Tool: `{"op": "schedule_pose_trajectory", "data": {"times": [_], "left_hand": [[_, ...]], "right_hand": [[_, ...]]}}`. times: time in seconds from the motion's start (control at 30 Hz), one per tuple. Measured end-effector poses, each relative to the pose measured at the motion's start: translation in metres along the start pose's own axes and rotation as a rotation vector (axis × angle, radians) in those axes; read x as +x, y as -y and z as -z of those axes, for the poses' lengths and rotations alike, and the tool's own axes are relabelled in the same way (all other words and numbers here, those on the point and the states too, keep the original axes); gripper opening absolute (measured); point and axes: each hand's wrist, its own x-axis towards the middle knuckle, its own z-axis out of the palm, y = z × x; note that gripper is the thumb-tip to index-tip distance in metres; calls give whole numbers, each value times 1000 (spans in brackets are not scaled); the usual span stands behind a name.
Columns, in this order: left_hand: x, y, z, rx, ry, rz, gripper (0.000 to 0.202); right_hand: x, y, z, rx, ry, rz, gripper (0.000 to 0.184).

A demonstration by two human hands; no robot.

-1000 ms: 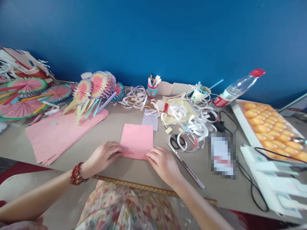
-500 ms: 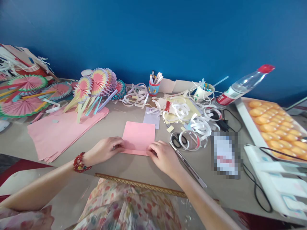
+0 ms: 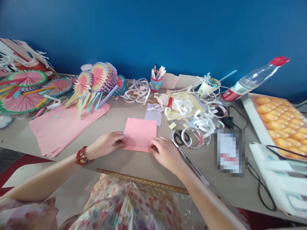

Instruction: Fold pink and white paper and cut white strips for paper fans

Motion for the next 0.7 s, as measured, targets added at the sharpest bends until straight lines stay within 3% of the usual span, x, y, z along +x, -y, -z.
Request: {"op": "schedule_pose_trajectory", "data": {"times": [0.7], "left_hand": [[-4, -2, -3, -17, -6, -10, 19]], "right_hand": [[-1, -3, 0, 2, -9, 8, 11]]}}
